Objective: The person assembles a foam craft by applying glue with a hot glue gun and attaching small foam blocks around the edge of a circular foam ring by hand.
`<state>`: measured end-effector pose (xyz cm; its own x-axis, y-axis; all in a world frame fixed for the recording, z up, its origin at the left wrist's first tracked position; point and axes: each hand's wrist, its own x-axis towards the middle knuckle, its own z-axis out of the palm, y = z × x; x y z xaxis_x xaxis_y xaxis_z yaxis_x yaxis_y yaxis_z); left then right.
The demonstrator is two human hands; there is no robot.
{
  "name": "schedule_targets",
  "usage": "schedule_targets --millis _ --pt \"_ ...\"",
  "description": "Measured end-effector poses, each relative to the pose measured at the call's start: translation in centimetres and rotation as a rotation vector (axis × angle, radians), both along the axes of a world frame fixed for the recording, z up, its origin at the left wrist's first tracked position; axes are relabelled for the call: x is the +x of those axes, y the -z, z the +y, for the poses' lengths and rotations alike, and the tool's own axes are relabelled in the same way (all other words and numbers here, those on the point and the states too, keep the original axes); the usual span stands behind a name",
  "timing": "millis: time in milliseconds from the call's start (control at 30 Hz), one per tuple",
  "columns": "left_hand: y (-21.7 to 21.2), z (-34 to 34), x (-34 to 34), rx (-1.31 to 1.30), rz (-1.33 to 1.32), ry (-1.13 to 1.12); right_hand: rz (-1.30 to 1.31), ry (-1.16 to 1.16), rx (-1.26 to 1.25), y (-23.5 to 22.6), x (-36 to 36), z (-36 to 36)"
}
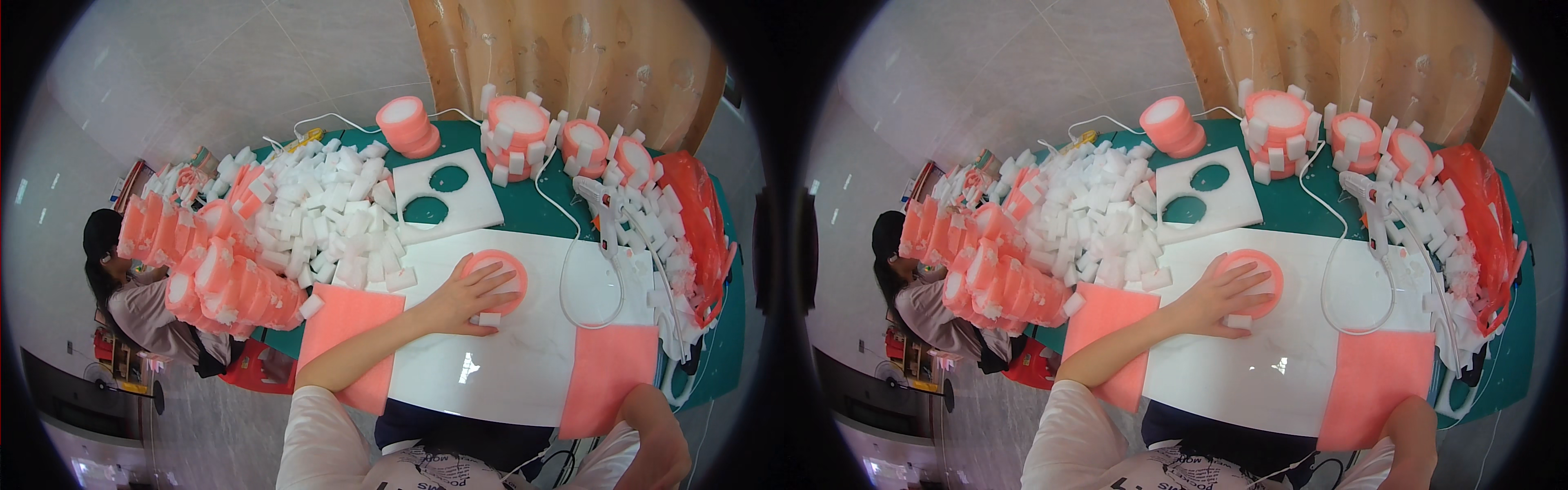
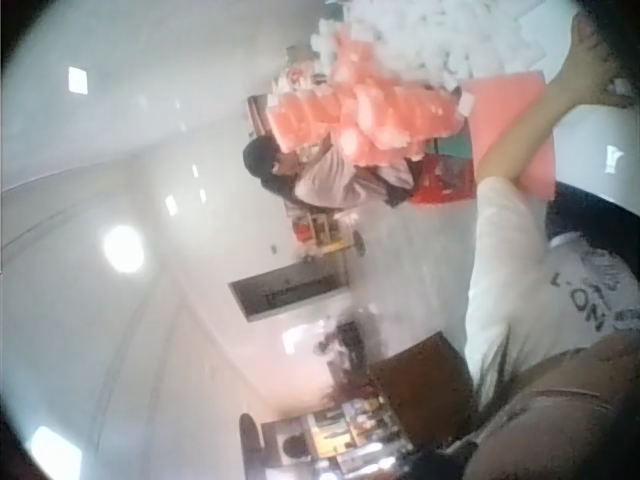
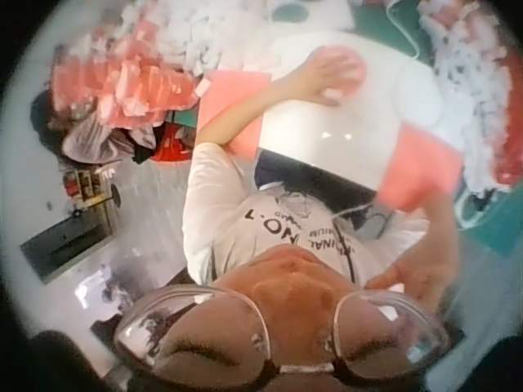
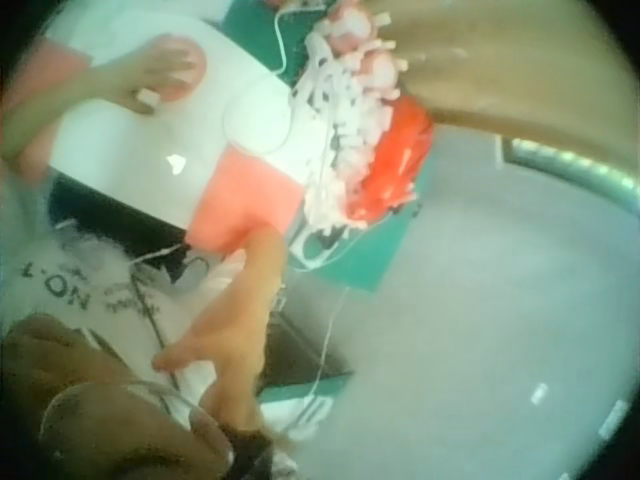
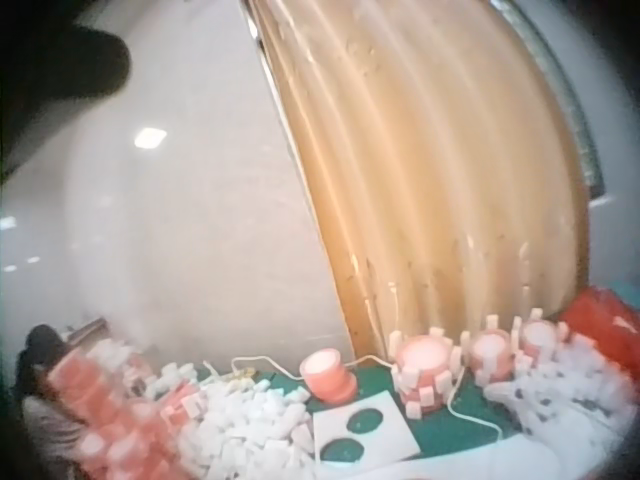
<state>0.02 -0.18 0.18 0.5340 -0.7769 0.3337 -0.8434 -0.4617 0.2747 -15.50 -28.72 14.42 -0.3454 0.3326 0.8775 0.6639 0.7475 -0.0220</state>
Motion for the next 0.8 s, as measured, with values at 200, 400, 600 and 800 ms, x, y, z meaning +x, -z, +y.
schedule_targets --millis 200,400,600,800 --pt "-0.1 0.0 0.0 0.004 -0.019 0.001 0.060 0.032 -0.099 2.1 -2.8 -3.5" --pt "0.1 -0.2 0.1 0.021 -0.017 0.003 0.120 0.067 -0.192 1.1 -2.5 -2.6" --pt "0.2 -0.1 0.0 0.023 -0.023 -0.002 0.131 -0.012 -0.173 0.5 -1.3 -1.3" --pt "0.0 -0.1 0.0 0.015 -0.016 0.003 0.142 -0.097 -0.159 0.1 -0.3 -0.9"
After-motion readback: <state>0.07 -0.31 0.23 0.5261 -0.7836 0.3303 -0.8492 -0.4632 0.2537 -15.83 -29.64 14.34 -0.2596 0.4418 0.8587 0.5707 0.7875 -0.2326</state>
